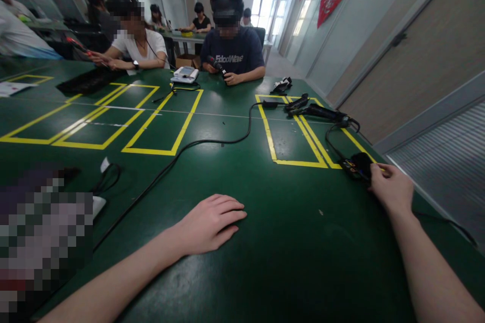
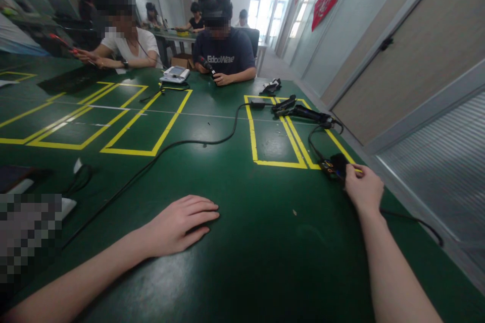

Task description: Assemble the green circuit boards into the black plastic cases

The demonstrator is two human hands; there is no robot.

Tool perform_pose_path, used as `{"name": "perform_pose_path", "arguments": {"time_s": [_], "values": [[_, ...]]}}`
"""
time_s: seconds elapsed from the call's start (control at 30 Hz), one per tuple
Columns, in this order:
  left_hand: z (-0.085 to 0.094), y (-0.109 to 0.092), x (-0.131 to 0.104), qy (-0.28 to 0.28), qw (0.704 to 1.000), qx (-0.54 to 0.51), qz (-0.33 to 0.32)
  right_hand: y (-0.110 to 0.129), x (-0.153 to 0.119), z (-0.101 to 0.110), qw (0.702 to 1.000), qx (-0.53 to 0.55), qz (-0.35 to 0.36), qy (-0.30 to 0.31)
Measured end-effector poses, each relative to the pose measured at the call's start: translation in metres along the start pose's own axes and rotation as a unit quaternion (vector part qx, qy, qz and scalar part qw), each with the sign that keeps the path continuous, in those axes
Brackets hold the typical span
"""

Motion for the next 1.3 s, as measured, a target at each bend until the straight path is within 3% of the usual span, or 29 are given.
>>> {"name": "perform_pose_path", "arguments": {"time_s": [0.13,0.27,0.47,0.6,0.67,0.8,0.97,1.1,1.3], "values": [[0.002,-0.001,-0.001,0.001,1.000,-0.001,0.000,-0.006,-0.003,-0.005,0.999,0.027,-0.040,0.016],[0.003,-0.002,-0.002,0.004,1.000,0.003,0.000,0.001,-0.006,-0.002,0.999,0.033,-0.030,0.018],[0.003,-0.002,-0.002,-0.001,1.000,0.005,0.001,0.027,-0.010,0.007,0.996,-0.010,0.089,-0.005],[0.001,-0.001,-0.002,-0.001,1.000,0.009,0.003,0.037,-0.012,0.002,0.994,-0.007,0.109,0.026],[0.001,0.000,-0.003,-0.003,1.000,0.009,0.002,0.041,-0.014,0.004,0.993,0.005,0.114,0.013],[0.001,0.000,-0.003,-0.001,1.000,0.006,0.002,0.042,-0.018,0.007,0.995,0.017,0.102,-0.002],[0.002,-0.001,-0.003,-0.002,1.000,0.001,0.000,0.050,-0.021,0.002,0.992,-0.026,0.123,0.025],[0.001,0.000,-0.003,-0.002,1.000,-0.001,0.002,0.049,-0.019,-0.006,0.993,-0.056,0.071,0.077],[0.001,0.001,-0.003,0.000,1.000,-0.007,0.005,0.047,-0.018,-0.011,0.993,0.009,0.068,0.095]]}}
Point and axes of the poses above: each hand's wrist, its own x-axis towards the middle knuckle, its own z-axis out of the back of the hand, y = z × x, the point moved 8 cm from there along x, towards the middle knuckle, and after that the axes turned 13 degrees about y, right-handed, at the moved point
